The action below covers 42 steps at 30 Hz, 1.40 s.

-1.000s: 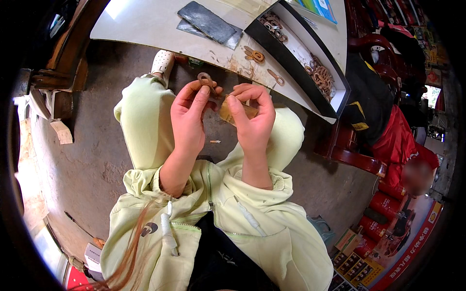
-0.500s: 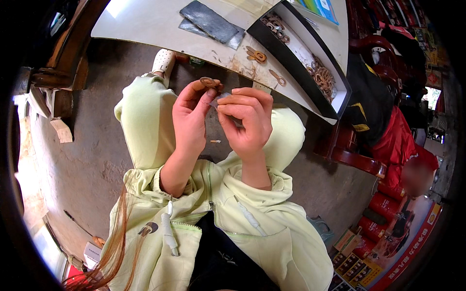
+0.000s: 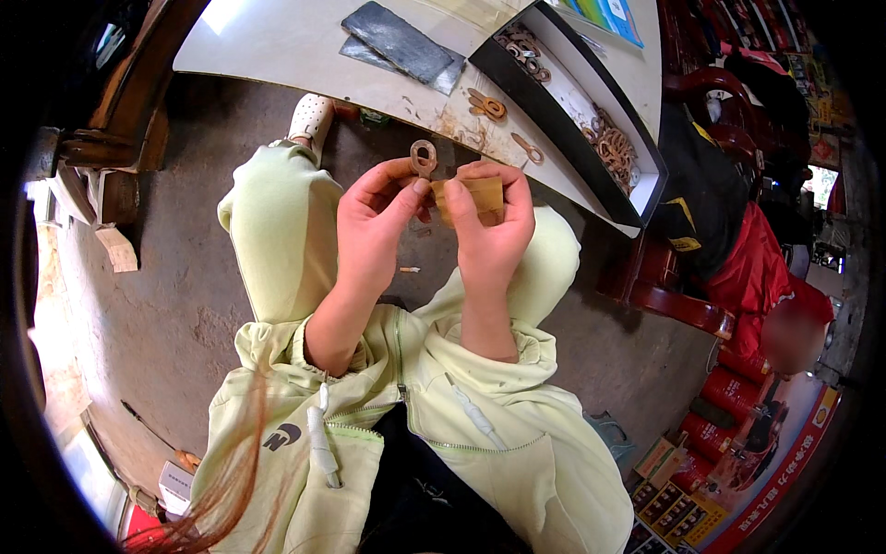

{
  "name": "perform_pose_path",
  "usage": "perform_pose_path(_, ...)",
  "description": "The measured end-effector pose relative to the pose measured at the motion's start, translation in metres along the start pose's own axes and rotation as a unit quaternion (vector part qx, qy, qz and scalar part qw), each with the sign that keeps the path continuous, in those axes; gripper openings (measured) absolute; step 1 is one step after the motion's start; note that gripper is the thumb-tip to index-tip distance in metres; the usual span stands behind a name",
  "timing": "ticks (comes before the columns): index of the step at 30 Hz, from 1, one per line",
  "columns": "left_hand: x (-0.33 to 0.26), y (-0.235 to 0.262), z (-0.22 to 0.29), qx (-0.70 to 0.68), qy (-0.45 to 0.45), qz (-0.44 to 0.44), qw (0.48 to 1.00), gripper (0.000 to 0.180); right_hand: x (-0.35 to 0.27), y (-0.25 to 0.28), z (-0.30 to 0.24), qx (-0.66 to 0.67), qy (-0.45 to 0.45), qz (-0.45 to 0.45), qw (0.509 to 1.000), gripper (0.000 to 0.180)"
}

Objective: The person smooths small wooden pieces by hand using a sanding block. They pick up individual pieces from a box, rub them against the block, and place them back on the table or in the box.

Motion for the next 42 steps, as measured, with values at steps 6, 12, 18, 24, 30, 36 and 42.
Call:
perform_pose_path(6, 0.0, 0.001, 0.001, 0.013, -0.012, 0.023, 1.0, 0.02, 0.005, 0.005, 0.005, 0.003, -0.003, -0.033, 0.999, 0.019)
perform_pose_path(12, 0.001, 0.002, 0.003, -0.033, -0.032, 0.061, 0.997, 0.018, 0.003, -0.001, -0.008, -0.269, 0.276, 0.01, 0.923, 0.021)
perform_pose_path(18, 0.001, 0.002, 0.007, -0.087, -0.093, 0.082, 0.988, 0.014, 0.0, -0.008, -0.015, -0.315, 0.337, -0.045, 0.886, 0.035)
perform_pose_path(24, 0.002, 0.001, 0.0, -0.068, -0.069, 0.059, 0.994, 0.016, 0.001, -0.009, -0.02, -0.28, 0.307, -0.093, 0.905, 0.026)
perform_pose_path(30, 0.0, 0.0, 0.001, -0.037, -0.025, 0.031, 0.999, 0.016, -0.004, -0.005, -0.013, -0.116, 0.092, 0.004, 0.989, 0.008)
perform_pose_path(36, 0.0, 0.004, -0.006, 0.031, -0.041, 0.015, 0.999, 0.015, -0.003, -0.007, 0.0, -0.09, -0.017, 0.011, 0.996, 0.013)
perform_pose_path(42, -0.001, -0.002, 0.002, 0.014, -0.005, 0.028, 0.999, 0.017, 0.002, 0.0, 0.003, -0.114, 0.005, 0.007, 0.993, 0.011)
Point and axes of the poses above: each hand's wrist, its own x-axis towards the middle knuckle, its own y-axis out of the back of the hand, z = x × y, the point moved 2 cm from there along x, towards the middle knuckle, and after that the axes turned 11 degrees about -y, right-handed, at the moved point
